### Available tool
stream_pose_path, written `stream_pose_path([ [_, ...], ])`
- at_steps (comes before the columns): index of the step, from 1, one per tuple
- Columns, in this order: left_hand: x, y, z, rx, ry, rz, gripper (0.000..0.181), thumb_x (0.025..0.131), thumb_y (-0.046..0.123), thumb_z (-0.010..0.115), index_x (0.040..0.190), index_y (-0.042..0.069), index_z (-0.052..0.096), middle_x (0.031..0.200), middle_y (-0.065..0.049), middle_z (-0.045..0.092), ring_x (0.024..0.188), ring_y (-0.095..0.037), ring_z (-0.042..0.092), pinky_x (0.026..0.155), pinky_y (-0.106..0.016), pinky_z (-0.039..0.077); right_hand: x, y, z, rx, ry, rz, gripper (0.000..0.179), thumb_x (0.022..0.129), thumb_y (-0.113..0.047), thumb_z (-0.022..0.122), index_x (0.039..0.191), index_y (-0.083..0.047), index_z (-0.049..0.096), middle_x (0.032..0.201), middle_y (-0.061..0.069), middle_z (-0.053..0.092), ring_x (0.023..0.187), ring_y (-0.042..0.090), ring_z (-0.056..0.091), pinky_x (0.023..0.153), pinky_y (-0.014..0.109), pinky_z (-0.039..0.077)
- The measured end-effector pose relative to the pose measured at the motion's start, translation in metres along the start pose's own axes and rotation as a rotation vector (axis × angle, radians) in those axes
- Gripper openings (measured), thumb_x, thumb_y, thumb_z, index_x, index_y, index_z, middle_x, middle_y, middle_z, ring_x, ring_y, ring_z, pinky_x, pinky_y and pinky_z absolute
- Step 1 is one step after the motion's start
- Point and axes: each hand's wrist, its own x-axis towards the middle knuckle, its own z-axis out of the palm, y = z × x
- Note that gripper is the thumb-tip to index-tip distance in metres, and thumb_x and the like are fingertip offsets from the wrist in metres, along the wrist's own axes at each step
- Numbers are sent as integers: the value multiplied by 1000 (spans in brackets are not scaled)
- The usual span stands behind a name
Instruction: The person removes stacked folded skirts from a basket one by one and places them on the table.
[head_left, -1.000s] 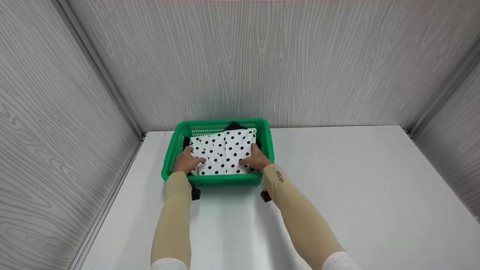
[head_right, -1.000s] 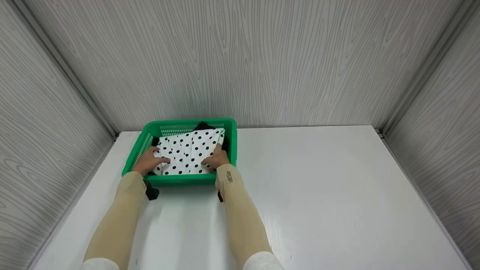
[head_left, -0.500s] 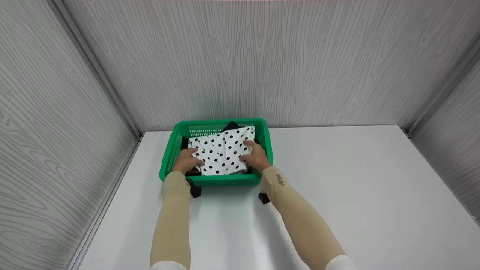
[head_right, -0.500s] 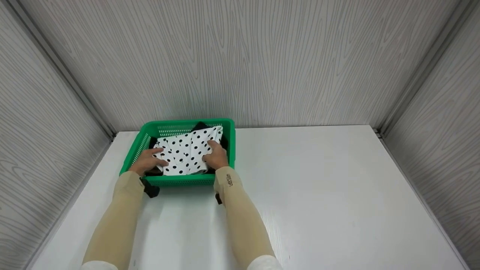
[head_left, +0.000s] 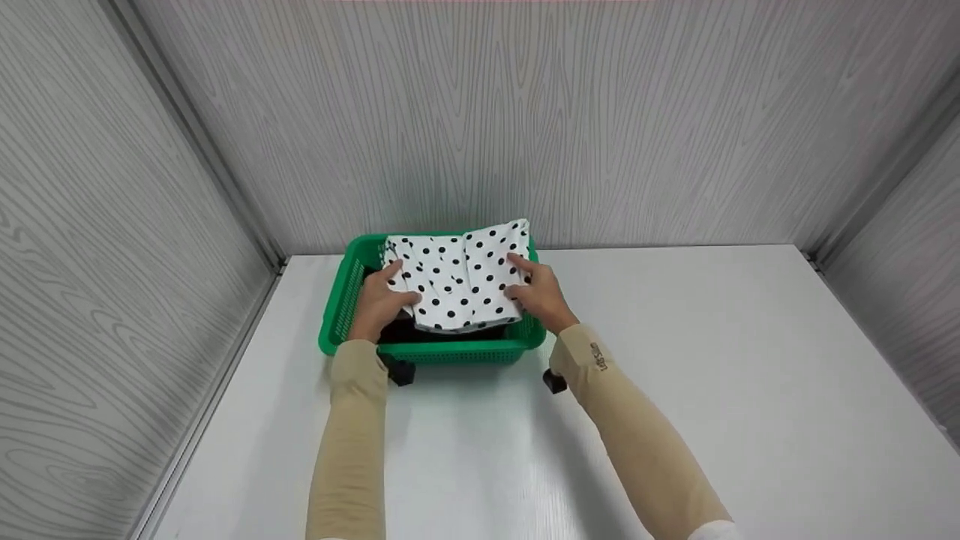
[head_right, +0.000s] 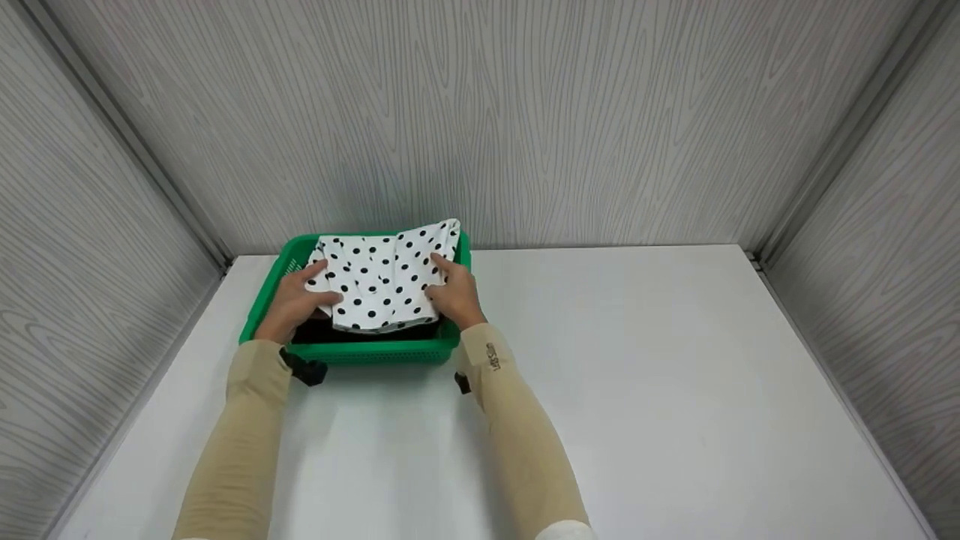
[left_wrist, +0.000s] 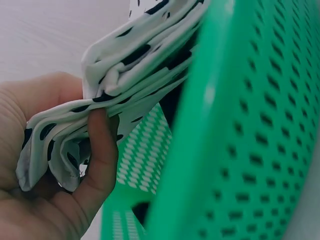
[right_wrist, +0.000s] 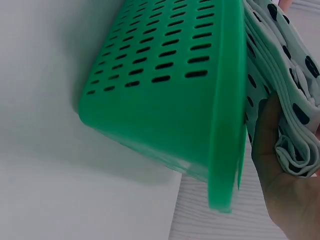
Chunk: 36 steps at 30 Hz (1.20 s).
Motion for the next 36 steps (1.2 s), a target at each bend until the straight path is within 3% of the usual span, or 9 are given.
stream_pose_path([
  [2,-2,7,4,-4,17,10,79,85,2,70,157,6,38,161,-16,35,106,-24,59,89,-34,49,-2,-2,-8,13,4,-15,70,86,10,61,153,-5,45,158,15,40,126,19,47,100,33,45],
  [5,-4,16,11,-26,34,30,79,84,1,69,157,9,39,159,-13,38,66,-16,57,67,-28,49,-5,-3,-20,27,13,-41,70,86,10,61,153,-4,44,158,17,39,132,20,46,101,33,46],
  [8,-5,23,20,-59,44,52,80,83,0,70,157,10,40,158,-12,40,52,-9,50,59,-25,48,-9,-5,-32,24,26,-64,69,87,10,62,152,-4,45,158,17,39,129,20,48,91,28,50],
  [12,-8,31,32,-102,54,83,80,82,-2,70,156,10,42,158,-14,40,54,-13,58,59,-24,53,-13,-4,-47,21,39,-72,68,87,9,62,152,-6,46,154,18,43,111,22,54,69,21,50],
  [15,-10,35,43,-137,64,106,79,81,-4,70,155,9,44,157,-15,41,57,-19,63,60,-28,57,-17,-3,-59,14,46,-77,68,87,9,62,152,-6,47,152,20,45,106,23,54,64,19,49],
  [21,-16,48,76,-168,74,134,78,80,-4,70,154,9,45,155,-16,44,51,-13,52,55,-26,51,-30,2,-91,-9,70,-90,68,88,10,61,152,-5,45,153,22,42,109,25,52,68,17,49],
  [29,-19,60,112,-187,69,160,79,78,-6,72,152,6,47,153,-17,45,53,-11,56,54,-23,52,-42,21,-121,-6,153,-69,69,87,11,62,152,-7,46,149,23,46,104,23,56,69,16,52],
  [34,-22,64,127,-177,72,191,78,80,-6,71,153,7,46,155,-16,44,48,-12,44,50,-21,43,-47,28,-126,-8,231,-86,64,88,11,61,149,-6,50,152,18,45,119,22,53,76,14,49],
  [36,-23,67,133,-178,75,208,78,80,-5,71,153,8,47,155,-14,44,63,-10,50,53,-22,41,-48,31,-128,-5,269,-106,61,88,10,62,146,-4,53,152,15,46,128,21,50,81,14,48],
])
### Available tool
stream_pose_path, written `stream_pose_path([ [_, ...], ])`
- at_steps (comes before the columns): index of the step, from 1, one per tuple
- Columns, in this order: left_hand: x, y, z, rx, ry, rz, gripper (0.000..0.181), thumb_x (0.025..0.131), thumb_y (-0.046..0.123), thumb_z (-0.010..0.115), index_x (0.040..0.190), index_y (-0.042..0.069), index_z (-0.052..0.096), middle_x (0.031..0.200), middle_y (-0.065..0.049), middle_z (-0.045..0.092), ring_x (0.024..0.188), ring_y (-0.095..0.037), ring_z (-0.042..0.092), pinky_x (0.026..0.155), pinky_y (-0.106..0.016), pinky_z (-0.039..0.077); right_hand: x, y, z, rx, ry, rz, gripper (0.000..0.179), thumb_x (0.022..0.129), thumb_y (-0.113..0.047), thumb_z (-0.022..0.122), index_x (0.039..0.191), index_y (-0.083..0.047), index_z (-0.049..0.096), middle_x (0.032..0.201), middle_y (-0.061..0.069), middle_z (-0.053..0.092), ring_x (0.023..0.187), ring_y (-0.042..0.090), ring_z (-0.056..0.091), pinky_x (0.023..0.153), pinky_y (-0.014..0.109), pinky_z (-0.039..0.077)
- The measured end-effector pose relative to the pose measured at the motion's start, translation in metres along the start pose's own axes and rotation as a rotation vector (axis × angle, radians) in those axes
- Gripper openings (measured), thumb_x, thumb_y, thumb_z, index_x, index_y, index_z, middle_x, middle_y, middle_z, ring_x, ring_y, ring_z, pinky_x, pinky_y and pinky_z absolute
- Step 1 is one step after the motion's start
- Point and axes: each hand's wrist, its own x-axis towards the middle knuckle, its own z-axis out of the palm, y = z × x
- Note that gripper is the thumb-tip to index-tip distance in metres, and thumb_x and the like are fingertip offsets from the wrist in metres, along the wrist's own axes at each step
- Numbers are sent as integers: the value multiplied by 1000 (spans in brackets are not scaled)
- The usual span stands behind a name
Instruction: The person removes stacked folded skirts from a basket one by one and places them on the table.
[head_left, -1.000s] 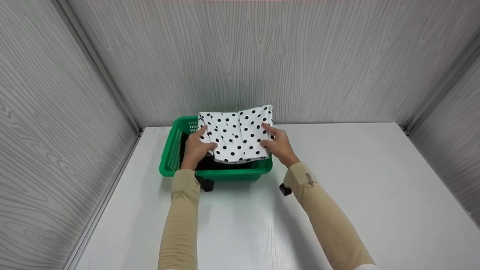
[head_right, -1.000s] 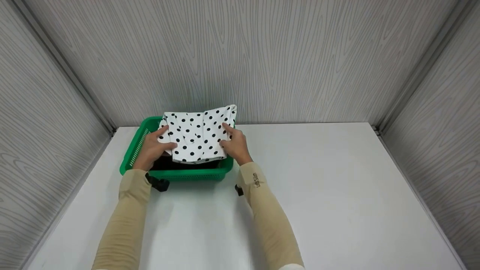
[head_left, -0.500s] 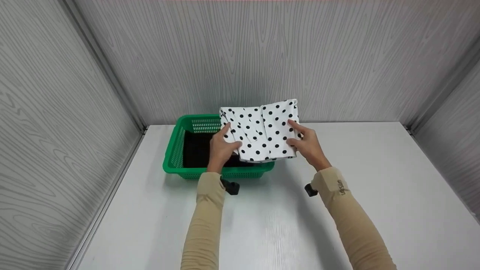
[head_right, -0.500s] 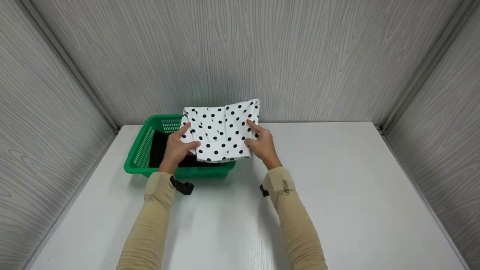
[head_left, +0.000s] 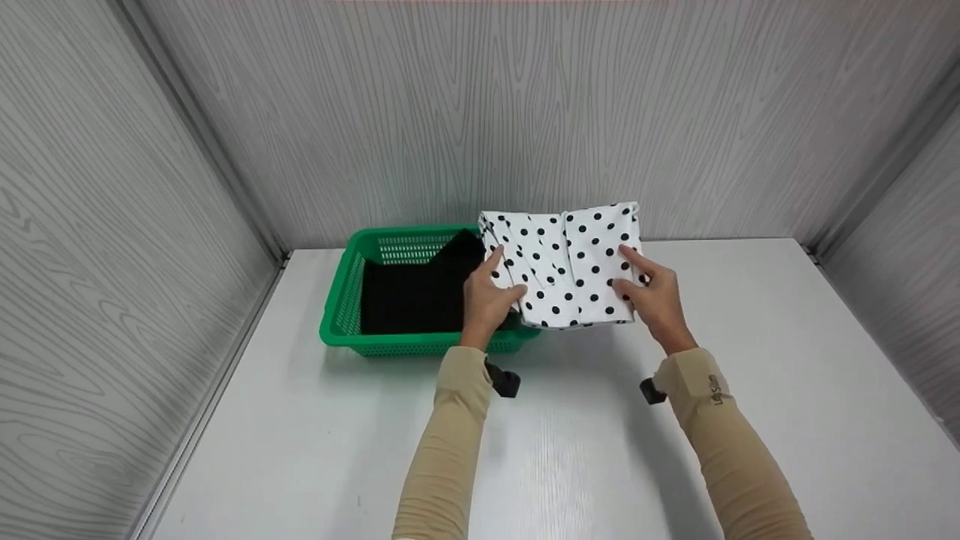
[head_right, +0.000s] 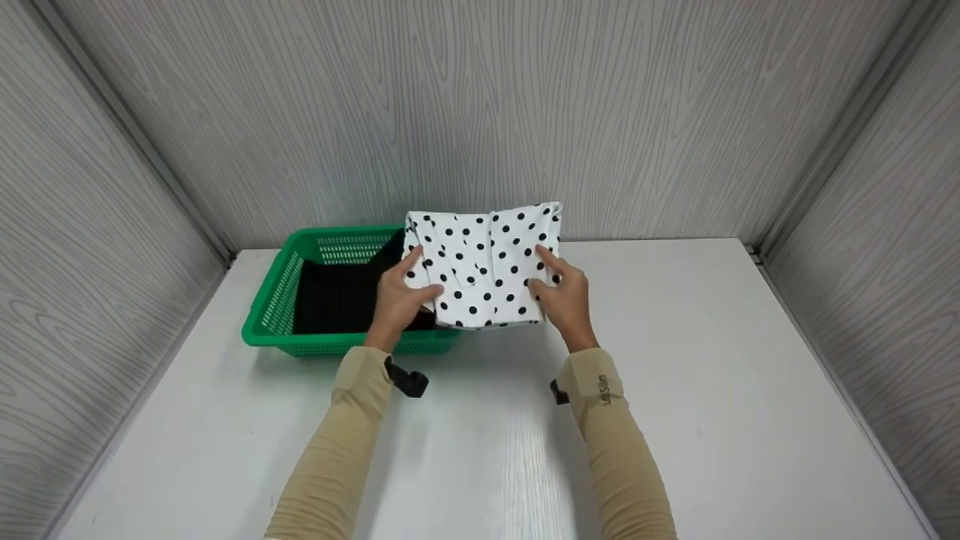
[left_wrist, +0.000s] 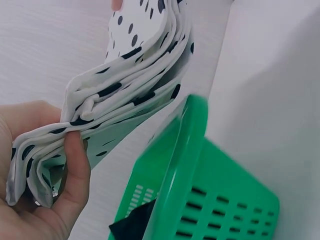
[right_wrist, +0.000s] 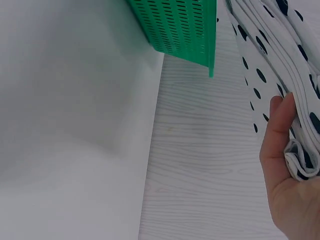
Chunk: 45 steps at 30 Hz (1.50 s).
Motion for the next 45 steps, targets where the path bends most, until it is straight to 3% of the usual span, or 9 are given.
stream_pose_path([
  [2,-2,2,6,-2,5,12,77,80,-5,71,152,8,47,155,-14,44,79,-12,54,56,-22,42,-1,2,-3,2,35,-18,57,88,8,63,144,-3,55,151,14,48,134,21,48,87,14,47],
  [7,-8,10,27,32,5,40,75,81,-4,70,152,6,47,154,-17,44,76,-20,55,59,-24,41,-3,7,-19,-25,77,-30,56,88,7,65,142,-3,57,150,15,49,138,24,47,96,20,47],
  [13,-14,21,61,177,-27,96,73,81,-3,69,151,5,48,150,-17,49,92,-13,54,68,-22,41,-8,19,-42,-60,97,7,57,88,7,64,144,-3,55,152,15,47,137,26,47,91,16,48],
  [16,-16,23,75,196,-21,118,73,79,-5,70,149,3,50,146,-18,53,80,-19,50,65,-25,43,-9,26,-53,-64,101,27,56,89,6,63,144,-4,55,153,14,45,137,26,46,89,13,48],
  [18,-17,21,83,204,-14,135,72,78,-5,71,148,1,52,143,-18,56,96,-18,58,75,-25,49,-9,30,-59,-64,103,39,56,90,6,63,145,-4,54,153,15,45,136,27,47,87,13,47],
  [24,-23,6,106,208,-49,119,72,80,-4,76,147,-3,50,145,-19,54,133,-28,52,104,-35,47,-12,45,-70,-79,112,104,56,92,5,62,146,-6,53,155,15,42,135,29,47,89,16,49],
  [32,-31,-24,125,203,-116,49,76,79,-9,75,149,-7,45,146,-25,50,136,-32,49,107,-36,44,-13,74,-68,-139,104,196,58,91,6,61,147,-6,51,157,16,38,146,30,35,115,44,34],
  [38,-32,-43,126,194,-238,-13,83,78,-15,68,153,-8,36,151,-26,44,139,-31,44,102,-34,46,-9,92,-67,-121,-2,216,63,95,5,59,153,-6,41,162,17,28,151,32,23,121,42,21],
  [45,-28,-57,126,186,-216,-39,74,81,-13,69,149,-12,41,156,-32,32,145,-37,32,115,-39,33,-1,99,-74,-131,-134,260,76,91,8,50,160,-7,22,166,18,13,153,34,6,122,45,12],
])
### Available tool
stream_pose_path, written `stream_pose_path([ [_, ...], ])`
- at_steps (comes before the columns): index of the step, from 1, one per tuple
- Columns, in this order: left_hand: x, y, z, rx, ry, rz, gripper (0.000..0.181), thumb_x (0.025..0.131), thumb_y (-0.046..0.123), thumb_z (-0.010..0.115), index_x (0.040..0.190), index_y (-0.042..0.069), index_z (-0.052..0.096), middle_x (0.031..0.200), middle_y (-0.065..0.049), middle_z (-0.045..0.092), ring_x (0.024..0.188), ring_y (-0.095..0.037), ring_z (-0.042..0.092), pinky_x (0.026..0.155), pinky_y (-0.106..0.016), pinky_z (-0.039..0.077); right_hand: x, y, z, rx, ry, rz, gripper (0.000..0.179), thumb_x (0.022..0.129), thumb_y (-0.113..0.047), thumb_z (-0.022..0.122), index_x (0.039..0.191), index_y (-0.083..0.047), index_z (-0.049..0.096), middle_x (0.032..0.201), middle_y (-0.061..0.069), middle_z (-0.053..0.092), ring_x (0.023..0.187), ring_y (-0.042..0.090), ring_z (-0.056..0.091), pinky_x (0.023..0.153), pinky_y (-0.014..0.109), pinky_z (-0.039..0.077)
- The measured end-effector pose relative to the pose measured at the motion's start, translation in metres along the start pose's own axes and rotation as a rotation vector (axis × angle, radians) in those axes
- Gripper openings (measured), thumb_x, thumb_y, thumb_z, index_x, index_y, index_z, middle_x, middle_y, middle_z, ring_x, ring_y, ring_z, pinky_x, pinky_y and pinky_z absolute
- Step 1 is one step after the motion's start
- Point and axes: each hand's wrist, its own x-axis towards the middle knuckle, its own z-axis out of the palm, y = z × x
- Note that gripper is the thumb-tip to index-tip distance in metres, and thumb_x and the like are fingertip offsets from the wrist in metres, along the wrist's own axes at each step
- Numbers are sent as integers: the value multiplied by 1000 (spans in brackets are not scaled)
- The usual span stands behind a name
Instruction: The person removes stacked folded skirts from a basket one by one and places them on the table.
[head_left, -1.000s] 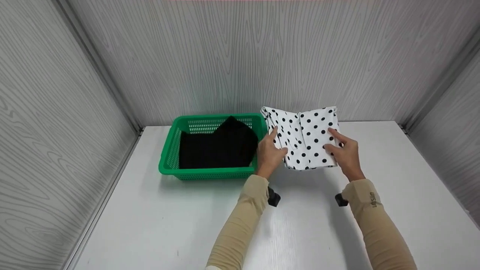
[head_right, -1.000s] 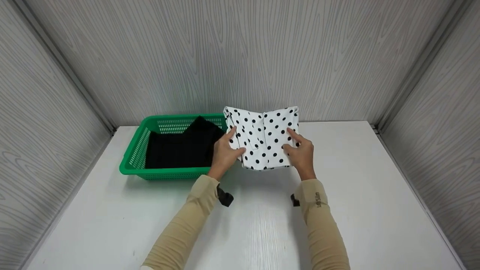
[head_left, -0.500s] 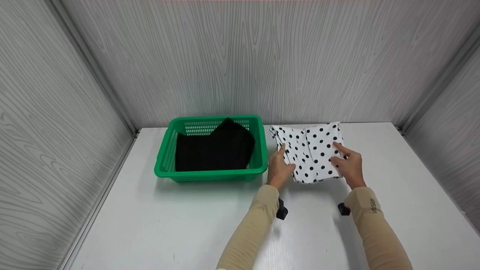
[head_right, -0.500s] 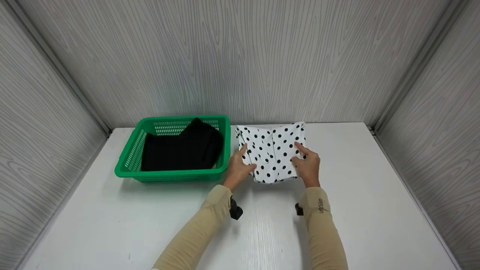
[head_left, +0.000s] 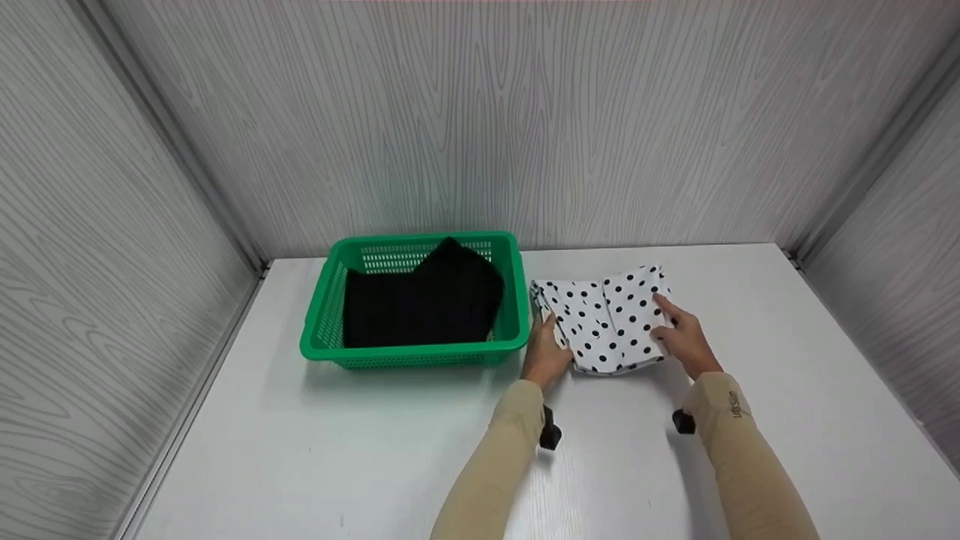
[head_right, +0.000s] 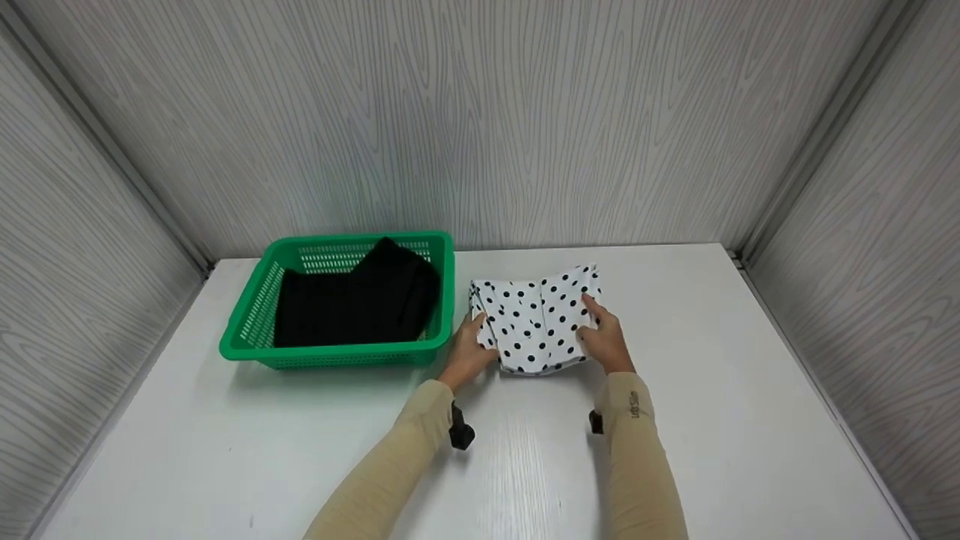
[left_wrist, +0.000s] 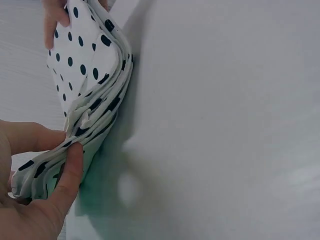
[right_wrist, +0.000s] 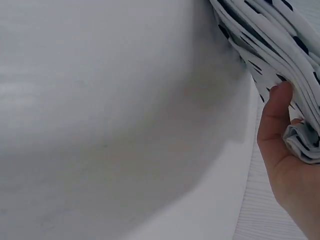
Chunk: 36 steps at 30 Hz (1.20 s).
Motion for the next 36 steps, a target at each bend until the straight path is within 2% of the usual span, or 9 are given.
stream_pose_path([
  [4,0,-6,0,12,-27,-16,71,83,-14,65,149,-12,41,160,-32,22,150,-36,22,117,-38,31,3,4,-3,-20,-15,24,80,88,11,51,161,-6,23,167,19,10,153,36,5,122,47,10],
  [10,-3,-13,-6,90,-74,-58,64,85,-18,59,147,-12,43,159,-30,26,148,-35,27,114,-39,36,3,12,-1,-103,38,78,74,90,9,55,159,-2,29,165,24,13,152,40,8,122,51,11],
  [17,-11,-11,-10,271,-125,-38,60,91,-11,59,148,-11,43,162,-30,20,152,-35,17,120,-40,23,-4,5,-1,-426,106,113,56,91,4,60,145,8,48,152,34,36,130,45,43,104,53,41],
  [20,-14,0,-13,405,-145,61,51,93,-7,62,142,-6,53,160,-28,26,150,-38,22,119,-42,26,-3,-10,-3,-524,171,78,48,92,3,61,139,10,54,143,37,44,122,47,50,99,56,46],
  [23,-16,16,-19,541,-137,266,38,94,-1,66,132,-1,64,148,-22,48,139,-36,43,111,-39,40,0,-27,-3,-527,206,24,46,94,2,60,139,10,54,142,36,46,118,48,54,95,55,49],
  [26,-14,32,-29,636,-76,501,28,95,5,69,123,4,71,129,-13,66,120,-28,60,99,-33,50,2,-46,0,-503,200,-25,46,96,0,59,141,9,52,146,34,44,116,45,55,92,51,51],
  [29,-11,43,-45,665,2,631,25,96,9,69,120,6,73,121,-8,71,110,-23,65,94,-29,53,2,-65,8,-465,196,-82,46,97,-1,59,143,7,52,146,32,46,122,44,53,95,52,50],
  [32,-8,48,-65,648,80,635,23,96,10,68,119,6,74,118,-9,71,108,-24,65,91,-32,54,2,-82,16,-417,188,-169,45,98,-2,60,141,8,52,144,30,50,129,46,50,101,54,47],
  [36,-7,46,-96,601,103,536,26,98,11,67,123,4,72,121,-11,69,111,-29,63,89,-39,55,3,-100,29,-347,174,-285,43,96,0,63,137,11,55,140,30,54,128,46,53,104,53,45],
])
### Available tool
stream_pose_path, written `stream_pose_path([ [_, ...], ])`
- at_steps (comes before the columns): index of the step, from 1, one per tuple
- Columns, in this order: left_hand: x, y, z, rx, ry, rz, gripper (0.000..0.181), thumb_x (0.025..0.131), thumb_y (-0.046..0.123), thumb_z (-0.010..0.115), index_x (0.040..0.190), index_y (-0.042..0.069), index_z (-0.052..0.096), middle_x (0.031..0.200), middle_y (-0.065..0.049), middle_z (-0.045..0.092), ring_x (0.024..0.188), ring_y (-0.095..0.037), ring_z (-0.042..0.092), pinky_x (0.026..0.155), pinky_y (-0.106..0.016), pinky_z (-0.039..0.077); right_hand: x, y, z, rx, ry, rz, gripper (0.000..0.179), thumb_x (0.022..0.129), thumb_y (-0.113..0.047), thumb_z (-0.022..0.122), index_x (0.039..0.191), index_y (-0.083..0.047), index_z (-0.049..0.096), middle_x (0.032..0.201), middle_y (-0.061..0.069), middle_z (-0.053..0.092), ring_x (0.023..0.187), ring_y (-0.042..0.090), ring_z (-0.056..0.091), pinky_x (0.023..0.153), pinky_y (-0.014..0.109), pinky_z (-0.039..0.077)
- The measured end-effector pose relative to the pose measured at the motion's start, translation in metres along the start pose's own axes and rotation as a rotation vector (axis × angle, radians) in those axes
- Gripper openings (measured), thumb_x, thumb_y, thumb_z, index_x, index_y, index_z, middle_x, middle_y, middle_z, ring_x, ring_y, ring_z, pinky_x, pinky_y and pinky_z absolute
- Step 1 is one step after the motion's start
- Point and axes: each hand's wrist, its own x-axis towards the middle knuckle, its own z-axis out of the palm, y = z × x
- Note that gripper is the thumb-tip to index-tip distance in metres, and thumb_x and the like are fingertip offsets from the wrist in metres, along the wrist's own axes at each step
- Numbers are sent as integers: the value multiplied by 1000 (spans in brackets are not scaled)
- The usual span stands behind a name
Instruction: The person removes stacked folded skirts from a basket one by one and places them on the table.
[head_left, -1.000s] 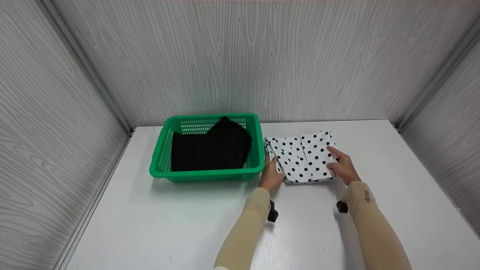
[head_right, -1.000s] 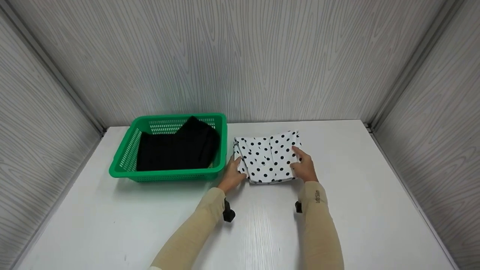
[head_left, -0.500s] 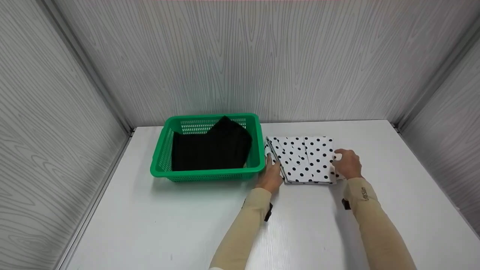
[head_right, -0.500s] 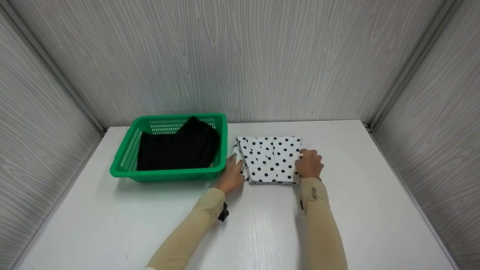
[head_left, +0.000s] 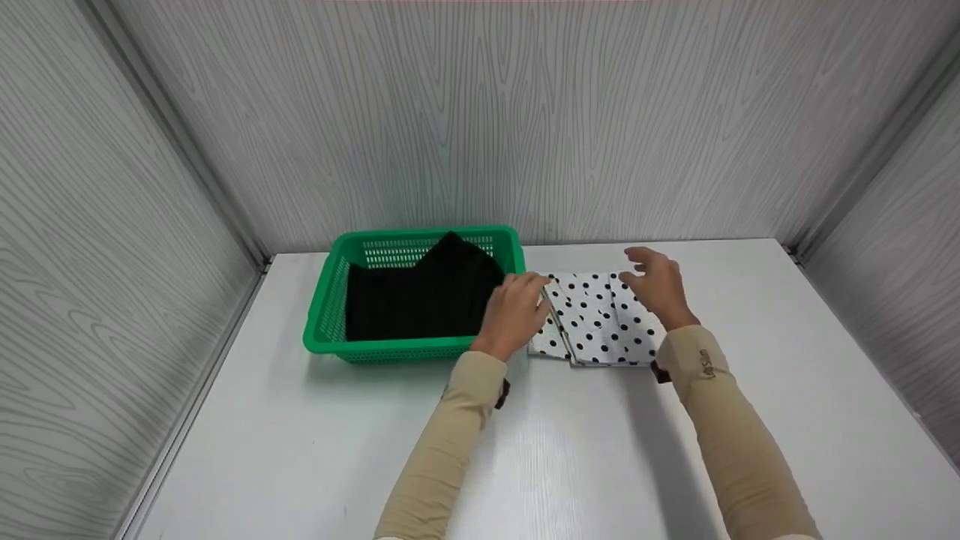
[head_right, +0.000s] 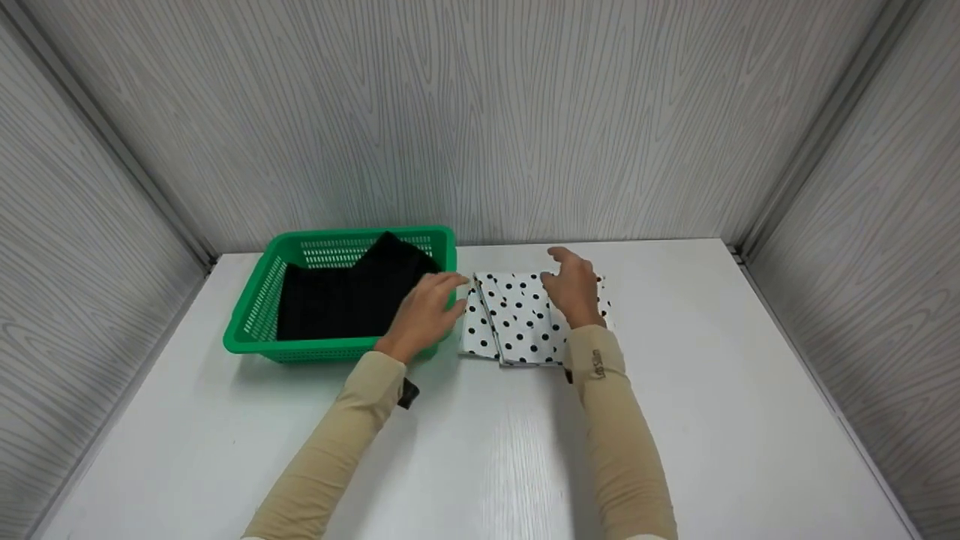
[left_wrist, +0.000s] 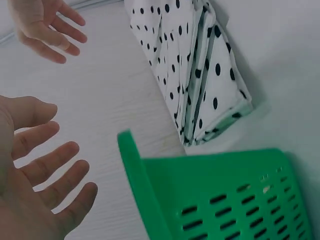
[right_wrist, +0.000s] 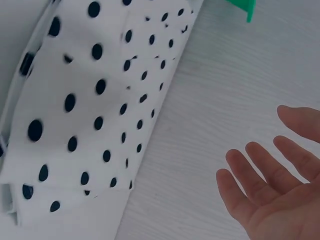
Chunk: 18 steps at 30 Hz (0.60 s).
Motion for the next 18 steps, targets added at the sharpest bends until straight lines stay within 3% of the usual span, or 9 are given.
stream_pose_path([
  [8,-19,-49,-32,-35,-19,-173,34,99,16,67,131,1,66,131,-17,63,118,-36,57,93,-51,51,8,-40,31,114,-32,-76,43,95,-1,66,136,11,57,136,29,58,123,43,58,100,50,50],
  [15,-38,-89,-50,-64,41,-234,35,99,15,67,130,-2,65,127,-22,64,113,-41,58,88,-55,51,10,-73,70,201,-79,-148,39,94,0,65,131,11,60,129,29,62,119,41,62,99,49,51],
  [18,-46,-104,-56,-52,68,-259,35,99,14,67,129,-3,65,125,-23,64,111,-43,58,87,-57,52,10,-83,85,248,-135,-151,40,95,1,64,133,11,59,130,29,62,118,41,62,99,47,51],
])
